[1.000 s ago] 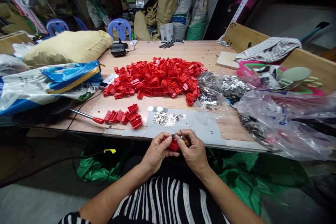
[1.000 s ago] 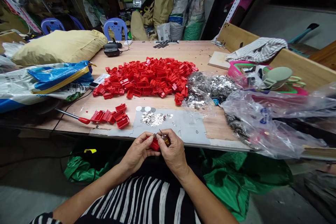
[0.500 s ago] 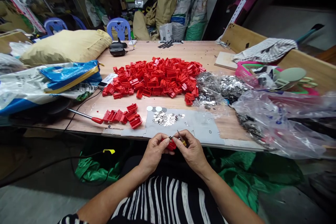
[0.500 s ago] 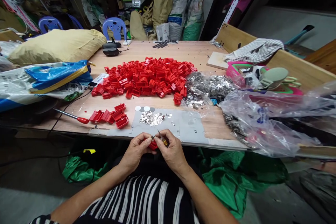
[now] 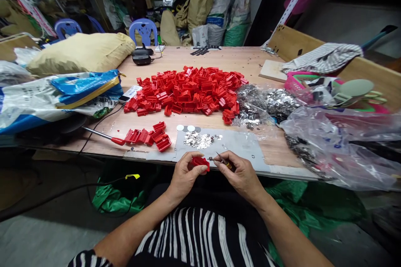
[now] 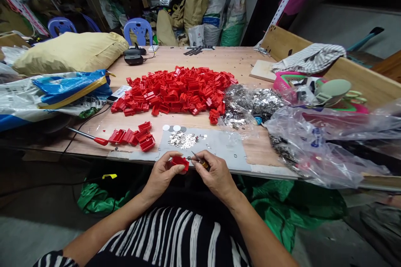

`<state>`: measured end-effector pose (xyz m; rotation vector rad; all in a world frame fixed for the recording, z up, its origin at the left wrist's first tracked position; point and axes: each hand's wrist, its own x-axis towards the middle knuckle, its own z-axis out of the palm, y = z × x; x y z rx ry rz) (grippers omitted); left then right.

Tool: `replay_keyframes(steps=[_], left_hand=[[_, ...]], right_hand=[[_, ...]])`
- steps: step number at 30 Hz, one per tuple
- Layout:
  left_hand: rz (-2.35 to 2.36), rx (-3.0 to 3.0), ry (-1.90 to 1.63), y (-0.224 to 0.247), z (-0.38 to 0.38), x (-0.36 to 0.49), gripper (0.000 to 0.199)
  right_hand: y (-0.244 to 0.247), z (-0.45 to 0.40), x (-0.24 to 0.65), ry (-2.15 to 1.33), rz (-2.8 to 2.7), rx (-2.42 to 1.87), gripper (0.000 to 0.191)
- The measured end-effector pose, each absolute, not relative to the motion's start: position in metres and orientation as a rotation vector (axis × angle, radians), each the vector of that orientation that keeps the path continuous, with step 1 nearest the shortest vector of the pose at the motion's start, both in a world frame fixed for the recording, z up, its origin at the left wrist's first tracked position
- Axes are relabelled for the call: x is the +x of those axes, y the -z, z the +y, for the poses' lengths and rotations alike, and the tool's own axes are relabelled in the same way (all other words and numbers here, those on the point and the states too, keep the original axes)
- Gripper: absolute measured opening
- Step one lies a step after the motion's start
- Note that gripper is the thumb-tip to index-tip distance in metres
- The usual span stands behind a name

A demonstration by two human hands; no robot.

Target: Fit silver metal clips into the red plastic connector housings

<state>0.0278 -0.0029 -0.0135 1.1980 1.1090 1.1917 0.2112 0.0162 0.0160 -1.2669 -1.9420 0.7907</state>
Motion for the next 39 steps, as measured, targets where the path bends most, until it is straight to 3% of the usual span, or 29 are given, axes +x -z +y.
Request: replay_keyframes(steps=[3, 9, 29, 39], left_hand=[[1.324, 1.567, -1.318, 0.016, -0.001, 0.023, 0.045], [1.338, 1.958, -1.409, 0.016, -0.003, 0.023, 0.028], [1.273, 1.569, -1.319, 0.013, -0.013, 0.027, 0.036], [1.249, 1.407, -1.388, 0.017, -0.016, 0.034, 0.034]], right_hand=[[-0.017, 0.013, 0.211, -0.735, -1.990, -1.277, 0.005], [-0.014, 0.007, 0.201, -0.701, -2.038, -1.242, 0.008], [-0.019, 0.013, 0.198, -0.953, -2.045, -1.256, 0.010], [0.000, 0.019, 0.211, -1.406, -1.535, -1.193, 0.030]])
